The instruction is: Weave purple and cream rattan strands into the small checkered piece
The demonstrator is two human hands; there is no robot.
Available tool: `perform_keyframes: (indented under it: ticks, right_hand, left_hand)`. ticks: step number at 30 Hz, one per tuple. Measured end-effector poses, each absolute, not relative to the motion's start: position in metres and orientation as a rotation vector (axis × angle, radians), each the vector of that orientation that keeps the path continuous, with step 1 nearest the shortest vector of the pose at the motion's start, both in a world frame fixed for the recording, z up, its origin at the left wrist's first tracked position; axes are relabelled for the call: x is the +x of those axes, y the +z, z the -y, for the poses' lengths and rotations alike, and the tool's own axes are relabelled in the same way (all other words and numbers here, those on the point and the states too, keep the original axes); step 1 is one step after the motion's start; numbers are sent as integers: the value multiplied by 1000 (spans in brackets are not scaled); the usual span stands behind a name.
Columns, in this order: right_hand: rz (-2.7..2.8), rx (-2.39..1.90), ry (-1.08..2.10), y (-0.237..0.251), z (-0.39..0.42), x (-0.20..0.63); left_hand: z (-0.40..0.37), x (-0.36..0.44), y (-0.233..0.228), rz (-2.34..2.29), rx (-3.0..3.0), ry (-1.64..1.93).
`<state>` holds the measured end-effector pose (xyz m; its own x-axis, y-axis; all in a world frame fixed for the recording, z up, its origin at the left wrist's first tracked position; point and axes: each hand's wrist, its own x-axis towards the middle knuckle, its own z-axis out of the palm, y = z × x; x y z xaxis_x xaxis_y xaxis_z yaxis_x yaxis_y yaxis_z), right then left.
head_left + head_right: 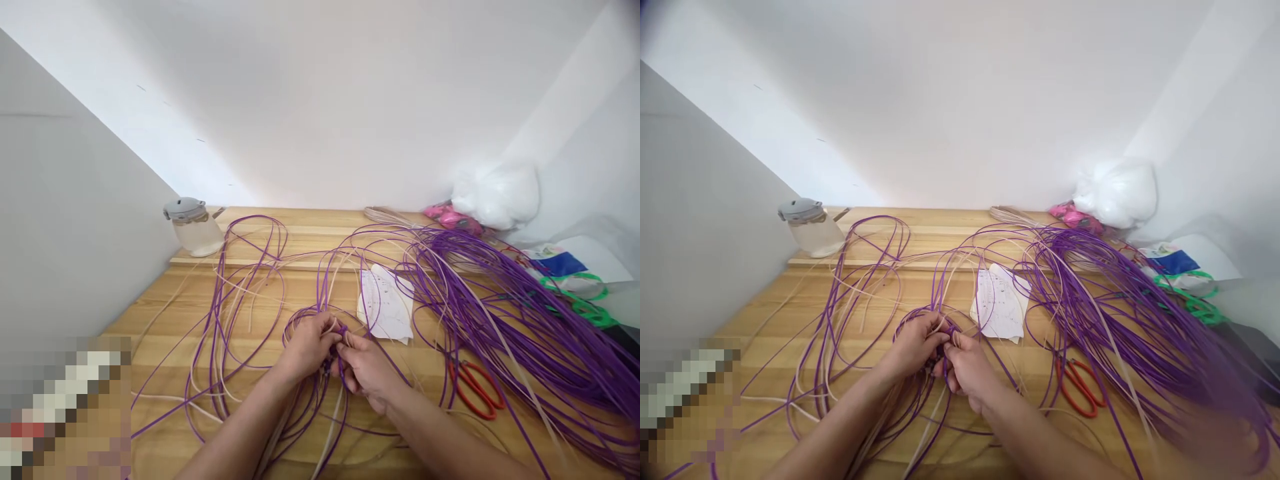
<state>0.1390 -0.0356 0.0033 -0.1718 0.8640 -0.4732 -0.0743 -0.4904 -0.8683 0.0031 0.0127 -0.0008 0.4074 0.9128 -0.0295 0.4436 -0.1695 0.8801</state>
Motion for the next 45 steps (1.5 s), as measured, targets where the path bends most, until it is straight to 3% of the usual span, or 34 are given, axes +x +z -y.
perform_keyframes:
  ticks: [10, 16, 26, 32, 38, 42, 45]
  right_hand:
    - [1348, -1381, 1822, 1, 38, 147]
    - [1606, -1716, 1171, 9, 21, 167]
    - [1485, -1638, 1262, -6, 16, 162]
    - [1679, -1556, 1011, 2, 21, 167]
    - [2050, -1638, 523, 2, 20, 171]
    - [2107, -1566, 414, -4, 25, 162]
    - [2052, -1484, 516, -3, 32, 159]
  left_hand:
    - [-22, -6, -14, -971, 1605, 669]
    - [-21, -7, -10, -1049, 1773, 637]
    - [-24, -6, -12, -928, 1451, 569]
    - [-27, -5, -14, -934, 1339, 706]
    - [-27, -5, -11, -972, 1243, 644]
    - [-26, -5, -10, -969, 1231, 642]
    - [-26, -6, -12, -921, 1204, 693]
